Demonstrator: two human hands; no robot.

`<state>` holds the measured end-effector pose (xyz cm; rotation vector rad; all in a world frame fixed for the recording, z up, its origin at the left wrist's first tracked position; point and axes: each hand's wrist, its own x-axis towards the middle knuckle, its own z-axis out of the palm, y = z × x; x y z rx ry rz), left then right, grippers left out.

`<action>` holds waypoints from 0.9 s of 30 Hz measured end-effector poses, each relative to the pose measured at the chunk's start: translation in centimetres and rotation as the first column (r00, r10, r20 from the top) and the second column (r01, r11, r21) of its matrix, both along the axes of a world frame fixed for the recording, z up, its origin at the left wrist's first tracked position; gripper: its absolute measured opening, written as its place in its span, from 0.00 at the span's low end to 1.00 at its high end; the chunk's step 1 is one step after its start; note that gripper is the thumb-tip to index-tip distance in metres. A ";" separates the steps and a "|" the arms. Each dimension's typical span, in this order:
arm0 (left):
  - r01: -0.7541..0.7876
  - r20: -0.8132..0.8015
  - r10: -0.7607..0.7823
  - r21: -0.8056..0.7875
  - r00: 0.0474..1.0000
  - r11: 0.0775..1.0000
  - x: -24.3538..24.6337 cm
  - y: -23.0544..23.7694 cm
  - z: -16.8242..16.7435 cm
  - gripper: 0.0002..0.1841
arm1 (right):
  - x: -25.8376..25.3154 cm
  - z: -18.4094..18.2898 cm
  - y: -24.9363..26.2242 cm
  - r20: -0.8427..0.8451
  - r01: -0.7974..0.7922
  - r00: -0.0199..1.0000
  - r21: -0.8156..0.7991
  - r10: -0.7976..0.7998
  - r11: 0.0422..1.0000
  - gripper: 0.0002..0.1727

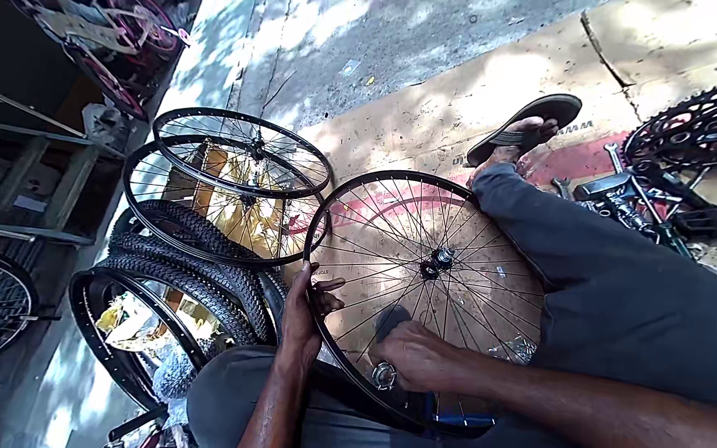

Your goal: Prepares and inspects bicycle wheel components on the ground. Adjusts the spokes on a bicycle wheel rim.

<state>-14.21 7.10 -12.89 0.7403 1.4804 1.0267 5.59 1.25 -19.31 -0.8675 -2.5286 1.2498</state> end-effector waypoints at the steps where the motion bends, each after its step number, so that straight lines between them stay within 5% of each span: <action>1: 0.004 -0.030 -0.005 -0.038 1.000 0.999 -0.2 0.5 0.2 0.29 | 0.2 0.1 0.3 -0.011 -0.066 0.998 0.002 0.066 0.998 0.11; 5: -0.114 -0.126 0.102 -0.093 0.987 0.989 -0.3 2.3 0.1 0.17 | 2.4 0.2 1.7 -0.175 -0.304 0.944 -0.133 0.280 0.943 0.23; 7: -0.136 -0.089 0.133 -0.028 0.987 0.990 0.1 2.1 -0.5 0.10 | 2.6 -0.1 1.5 -0.179 -0.273 0.952 -0.139 0.248 0.952 0.20; 10: -0.110 -0.033 0.113 0.093 0.993 0.990 1.2 0.1 -0.2 0.11 | 4.0 0.9 2.4 -0.262 -0.151 0.959 -0.138 0.112 0.979 0.13; 13: -0.110 -0.027 0.117 0.183 0.993 0.977 1.5 -2.4 -0.7 0.09 | 6.0 1.6 3.2 -0.299 0.122 0.951 0.107 -0.085 0.987 0.09; 16: -0.087 -0.071 0.102 0.197 0.992 0.977 1.3 -3.3 -1.7 0.07 | 5.7 0.4 2.4 -0.094 0.104 0.992 0.258 -0.082 0.961 0.09; 20: -0.040 -0.107 0.053 0.122 0.993 0.992 0.6 -2.5 -1.8 0.19 | 1.7 0.2 1.1 -0.285 -0.032 0.958 0.012 0.034 0.999 0.11; 22: -0.049 -0.120 0.049 0.004 0.992 0.999 0.2 -1.3 -1.1 0.21 | 0.3 0.2 1.1 -0.332 0.038 0.942 -0.066 -0.057 0.997 0.12; 25: -0.006 -0.046 0.003 -0.070 0.999 0.998 -0.4 1.3 -0.4 0.25 | -1.4 -0.4 0.5 -0.162 0.203 0.967 0.015 -0.198 0.979 0.16; 27: -0.007 -0.029 0.006 -0.060 1.000 0.998 -0.3 1.9 -0.5 0.25 | -1.8 -0.3 0.6 -0.047 0.146 0.988 0.001 -0.146 0.989 0.13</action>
